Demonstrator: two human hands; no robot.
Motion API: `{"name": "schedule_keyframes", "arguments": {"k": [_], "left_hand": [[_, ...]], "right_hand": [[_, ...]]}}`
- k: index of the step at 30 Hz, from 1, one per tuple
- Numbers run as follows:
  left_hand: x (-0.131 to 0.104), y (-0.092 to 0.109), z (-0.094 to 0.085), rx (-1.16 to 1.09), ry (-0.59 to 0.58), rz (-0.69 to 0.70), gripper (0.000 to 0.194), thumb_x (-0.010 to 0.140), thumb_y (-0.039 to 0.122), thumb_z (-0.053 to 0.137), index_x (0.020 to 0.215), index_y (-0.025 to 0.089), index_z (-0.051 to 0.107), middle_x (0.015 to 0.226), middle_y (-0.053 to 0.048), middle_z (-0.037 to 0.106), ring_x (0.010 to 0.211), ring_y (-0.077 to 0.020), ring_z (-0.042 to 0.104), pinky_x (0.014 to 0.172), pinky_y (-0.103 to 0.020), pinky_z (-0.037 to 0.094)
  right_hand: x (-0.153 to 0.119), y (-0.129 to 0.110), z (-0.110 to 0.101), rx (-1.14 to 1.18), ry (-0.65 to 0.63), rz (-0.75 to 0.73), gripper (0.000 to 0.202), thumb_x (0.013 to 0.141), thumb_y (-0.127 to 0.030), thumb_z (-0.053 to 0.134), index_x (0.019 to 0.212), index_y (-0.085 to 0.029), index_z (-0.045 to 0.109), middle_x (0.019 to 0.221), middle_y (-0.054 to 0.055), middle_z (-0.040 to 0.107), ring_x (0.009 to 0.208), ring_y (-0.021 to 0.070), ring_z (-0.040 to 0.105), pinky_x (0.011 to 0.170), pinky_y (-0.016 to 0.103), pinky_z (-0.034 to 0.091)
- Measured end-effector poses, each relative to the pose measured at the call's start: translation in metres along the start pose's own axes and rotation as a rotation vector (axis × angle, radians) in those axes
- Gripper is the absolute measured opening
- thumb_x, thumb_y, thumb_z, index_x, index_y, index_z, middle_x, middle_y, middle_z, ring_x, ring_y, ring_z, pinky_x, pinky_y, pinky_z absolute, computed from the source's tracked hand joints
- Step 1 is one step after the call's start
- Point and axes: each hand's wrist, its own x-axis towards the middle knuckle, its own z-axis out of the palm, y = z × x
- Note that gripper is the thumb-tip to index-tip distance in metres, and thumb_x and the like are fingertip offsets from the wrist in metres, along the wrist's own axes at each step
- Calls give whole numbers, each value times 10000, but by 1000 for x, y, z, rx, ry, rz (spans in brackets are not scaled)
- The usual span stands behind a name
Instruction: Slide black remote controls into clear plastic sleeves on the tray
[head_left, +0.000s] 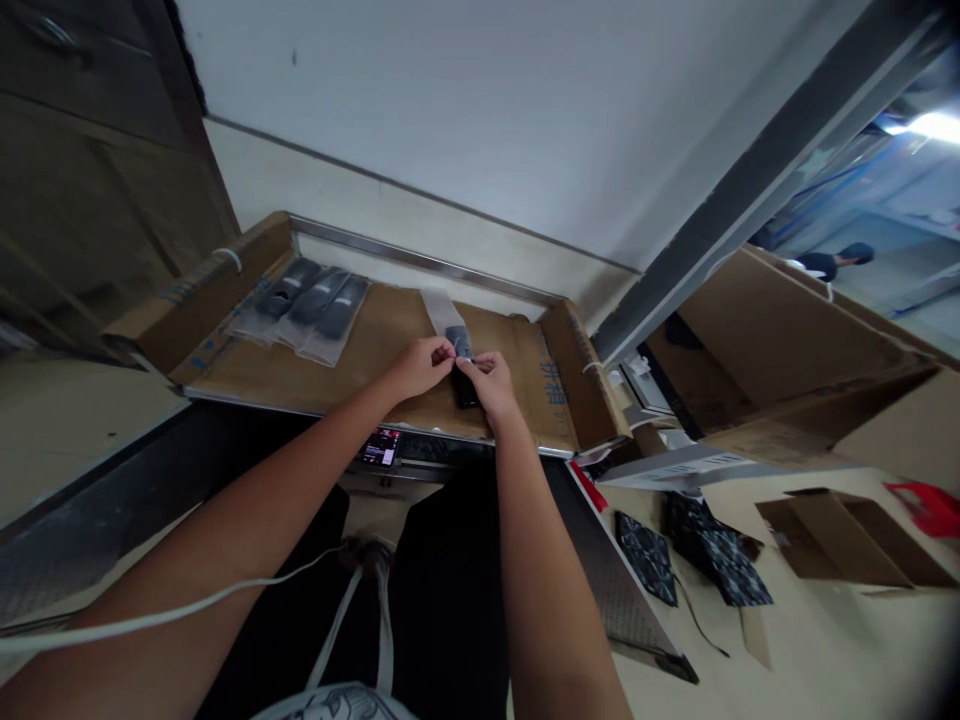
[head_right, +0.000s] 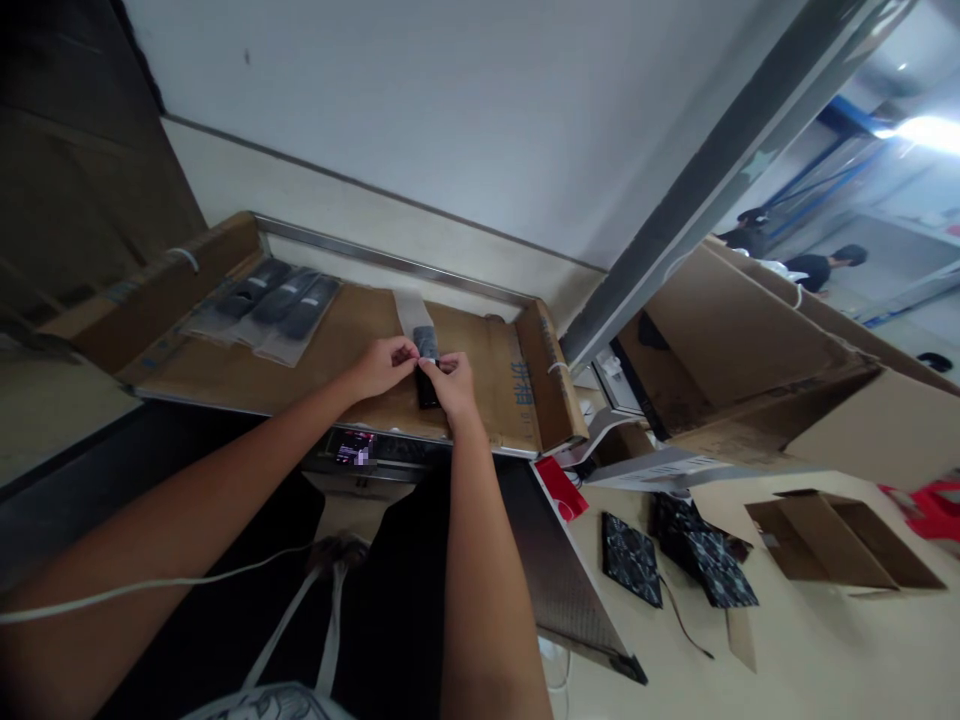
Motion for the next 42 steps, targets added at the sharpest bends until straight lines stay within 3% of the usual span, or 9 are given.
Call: {"name": "schedule_keyframes", "arguments": {"k": [5, 7, 10, 15, 23, 27, 35, 38, 42], "left_hand": [[4, -2, -1, -107, 51, -62, 38, 804, 175, 617, 829, 157, 639, 760, -10, 663, 687, -132, 630, 659, -260, 531], [5, -2, -2, -136, 71, -71, 32, 792, 162, 626, 821, 155, 637, 761, -10, 661, 699, -135, 641, 674, -267, 549], [5, -2, -2, -220, 71, -110, 38, 803, 174, 623, 834, 154, 628, 764, -7, 651, 688, -141, 662, 667, -283, 571], [3, -3, 1, -184, 17, -60, 40, 814, 180, 629, 846, 155, 631, 760, -4, 656, 671, -129, 659, 648, -257, 550], [-1, 4, 4, -248, -78, -81, 110, 801, 181, 659, 884, 169, 587, 774, 13, 630, 632, -119, 655, 586, -239, 540], [0, 3, 4, -217, -72, -60, 87, 797, 145, 634, 865, 164, 583, 787, 9, 626, 656, -113, 654, 622, -235, 524], [1, -1, 3, -226, -85, -22, 97, 786, 132, 622, 859, 171, 570, 767, 16, 617, 677, -116, 637, 652, -239, 501], [2, 0, 1, -262, -59, -51, 96, 790, 140, 621, 852, 174, 556, 762, 20, 604, 668, -117, 628, 646, -242, 504], [7, 0, -5, -278, 79, -98, 79, 805, 149, 612, 831, 178, 543, 758, 22, 579, 652, -105, 576, 623, -226, 486]], "right_hand": [[-13, -8, -1, 177, -195, -10, 592, 627, -347, 836, 1131, -233, 548, 1018, 14, 727, 923, 185, 675, 807, 302, 525], [-18, -10, -1, 186, -232, -18, 656, 628, -299, 823, 1209, -252, 522, 1086, 17, 716, 887, 174, 683, 694, 263, 535], [-21, -10, 0, 169, -256, 4, 649, 654, -284, 779, 1234, -270, 489, 1118, 17, 702, 721, 142, 687, 466, 187, 453], [-22, -11, 5, 151, -115, 5, 507, 655, -255, 724, 1110, -239, 501, 934, -24, 699, 483, 87, 606, 320, 144, 344], [-18, -10, 10, 181, 96, 36, 314, 699, -326, 711, 878, -238, 469, 607, -86, 608, 380, 123, 584, 282, 171, 330], [-15, -9, 16, 69, 216, 76, 245, 776, -400, 653, 802, -244, 466, 576, -63, 607, 408, 157, 618, 318, 213, 410], [-9, -15, 31, -123, 415, 168, 347, 874, -564, 585, 787, -236, 510, 676, 26, 645, 494, 195, 652, 436, 303, 530], [-10, -13, 30, 44, 333, 162, 373, 844, -582, 644, 800, -237, 511, 711, 10, 631, 541, 184, 657, 444, 302, 559], [-17, -9, 26, 303, 106, 77, 411, 728, -541, 788, 827, -224, 546, 758, -24, 632, 651, 156, 680, 561, 288, 627]]}}
